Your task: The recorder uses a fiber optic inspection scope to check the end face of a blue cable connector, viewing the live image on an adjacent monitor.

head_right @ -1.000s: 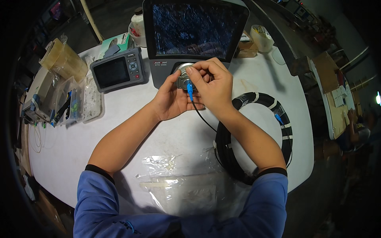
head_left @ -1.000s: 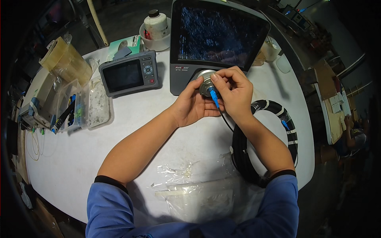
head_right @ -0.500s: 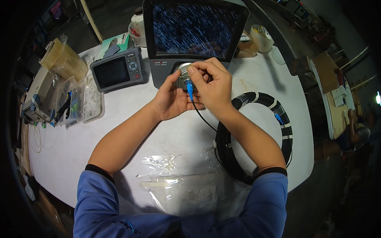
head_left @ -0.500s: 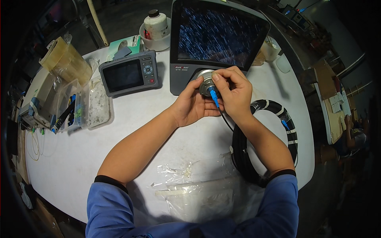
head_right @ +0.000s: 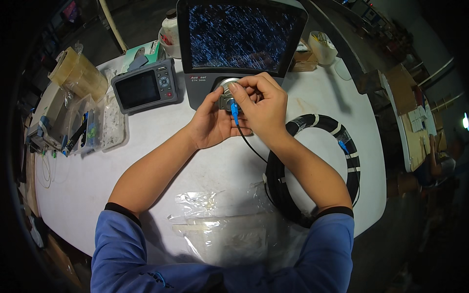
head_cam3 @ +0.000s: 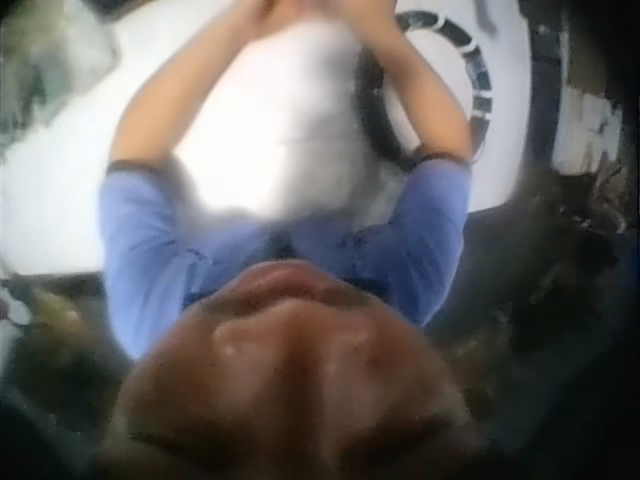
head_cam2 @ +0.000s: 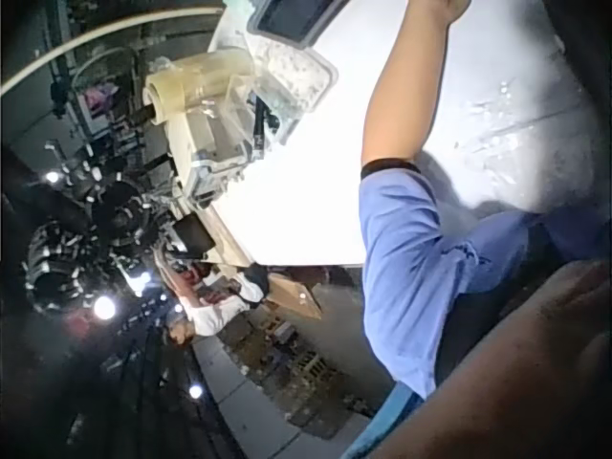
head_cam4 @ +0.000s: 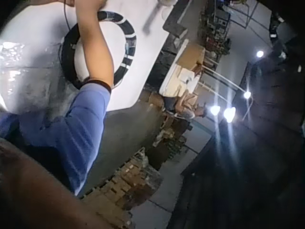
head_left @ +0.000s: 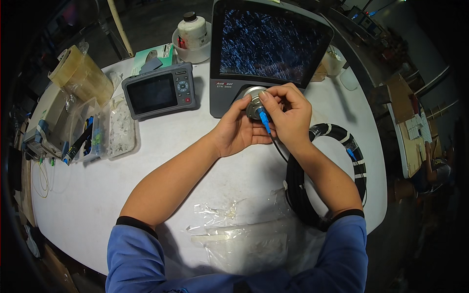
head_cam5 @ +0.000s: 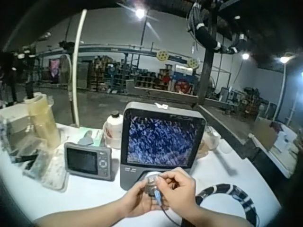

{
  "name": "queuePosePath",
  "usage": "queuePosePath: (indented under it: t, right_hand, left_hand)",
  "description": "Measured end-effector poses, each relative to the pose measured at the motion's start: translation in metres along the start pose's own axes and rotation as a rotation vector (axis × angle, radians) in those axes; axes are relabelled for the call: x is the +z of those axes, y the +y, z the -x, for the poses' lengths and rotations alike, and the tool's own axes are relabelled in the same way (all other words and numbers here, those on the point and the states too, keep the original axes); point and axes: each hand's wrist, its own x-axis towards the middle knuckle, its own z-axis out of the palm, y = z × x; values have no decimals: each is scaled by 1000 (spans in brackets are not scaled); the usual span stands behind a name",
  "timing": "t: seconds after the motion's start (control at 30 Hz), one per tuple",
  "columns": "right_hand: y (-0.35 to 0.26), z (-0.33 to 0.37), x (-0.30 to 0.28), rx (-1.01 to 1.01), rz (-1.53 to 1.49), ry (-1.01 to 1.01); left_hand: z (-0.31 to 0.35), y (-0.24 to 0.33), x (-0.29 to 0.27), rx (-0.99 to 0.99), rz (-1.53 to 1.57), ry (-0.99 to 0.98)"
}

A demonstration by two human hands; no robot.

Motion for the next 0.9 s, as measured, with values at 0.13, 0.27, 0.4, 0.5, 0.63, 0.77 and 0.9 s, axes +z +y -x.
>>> queuePosePath:
  t: [0.13,0.27,0.4,0.5,0.63,0.77,0.9]
  right_hand:
    - [3,-1,-1,-66,20,-9]
    - [3,-1,-2,-72,27,-22]
    - [3,-1,0,-57,-3,-22]
    - [3,-1,-2,-72,-3,-17]
    - [3,-1,-1,-80,23,-16]
    - [3,2,0,43,6,-9]
    - [2,0,1,7,6,-2]
  left_hand:
    - [0,0,0,9,-6,-8]
    - [-1,-1,-3,1,13,-2]
    - [-1,-3,-7,-3,22,-3]
    - [-1,-3,-6,-7,14,-11]
    - [-1,-2,-1,4,7,14]
    - [2,2,7,21,-11,15]
    - [2,2,3,21,-11,-16]
